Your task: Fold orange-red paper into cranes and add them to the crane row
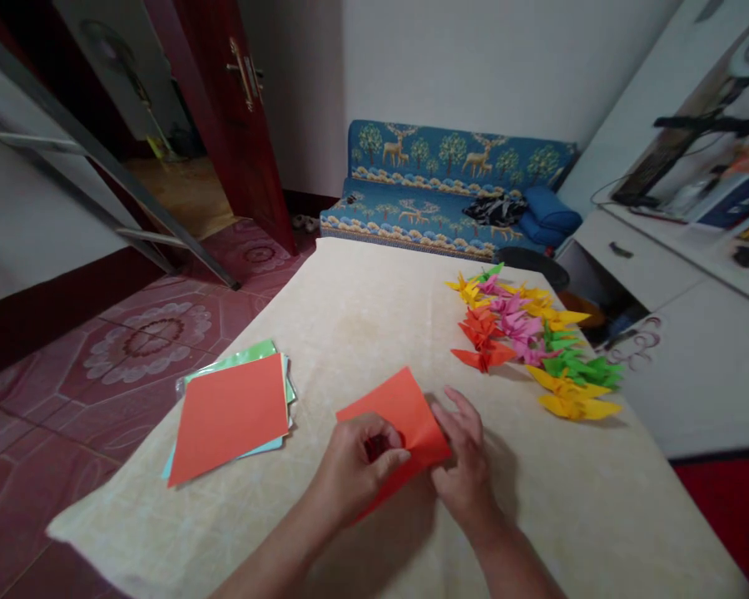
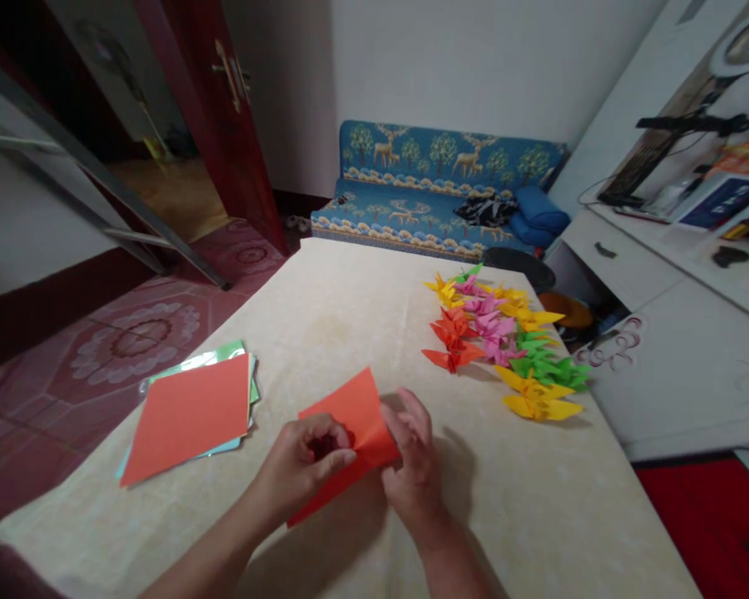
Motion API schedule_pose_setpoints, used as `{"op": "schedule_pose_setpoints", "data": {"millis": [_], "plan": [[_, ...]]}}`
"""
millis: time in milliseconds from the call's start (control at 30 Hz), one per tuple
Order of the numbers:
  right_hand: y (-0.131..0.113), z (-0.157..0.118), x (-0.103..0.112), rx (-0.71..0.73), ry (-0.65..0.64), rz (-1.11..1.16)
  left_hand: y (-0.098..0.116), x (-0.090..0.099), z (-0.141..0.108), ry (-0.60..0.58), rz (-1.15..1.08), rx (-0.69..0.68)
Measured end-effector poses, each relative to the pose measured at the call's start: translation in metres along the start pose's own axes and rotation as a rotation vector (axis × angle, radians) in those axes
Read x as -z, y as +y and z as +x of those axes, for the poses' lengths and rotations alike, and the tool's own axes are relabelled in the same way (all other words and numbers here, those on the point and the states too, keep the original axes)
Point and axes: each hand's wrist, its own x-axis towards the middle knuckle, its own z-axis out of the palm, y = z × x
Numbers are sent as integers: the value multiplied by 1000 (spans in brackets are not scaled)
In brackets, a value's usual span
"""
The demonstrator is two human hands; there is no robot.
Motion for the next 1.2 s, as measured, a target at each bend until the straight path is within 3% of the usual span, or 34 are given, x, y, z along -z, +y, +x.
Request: {"op": "schedule_pose_setpoints", "data": {"millis": [100, 267, 333, 433, 567, 733, 900, 1100, 1200], "plan": [[0, -3, 7, -35, -77, 80, -11, -7, 7, -23, -17, -77], [15, 2, 12, -369, 214, 416, -45, 13, 16, 114, 99, -301], [19, 3, 10, -448, 281, 487, -52, 16, 15, 89, 163, -376], [21, 3, 9, -482, 288, 413, -50, 12, 10, -13, 180, -455], [19, 0, 14, -427, 392, 182, -33, 7, 1, -67, 131, -476], [12, 2, 24, -305, 520, -59, -22, 5, -3, 20, 76, -456], [2, 3, 29, -151, 484, -165, -21, -1, -1, 139, 118, -454], [-5, -2, 36, -38, 552, -185, 2, 10, -6, 296, 52, -532], [0, -8, 42, 49, 446, -205, 3, 13, -6, 212, 159, -595]]}}
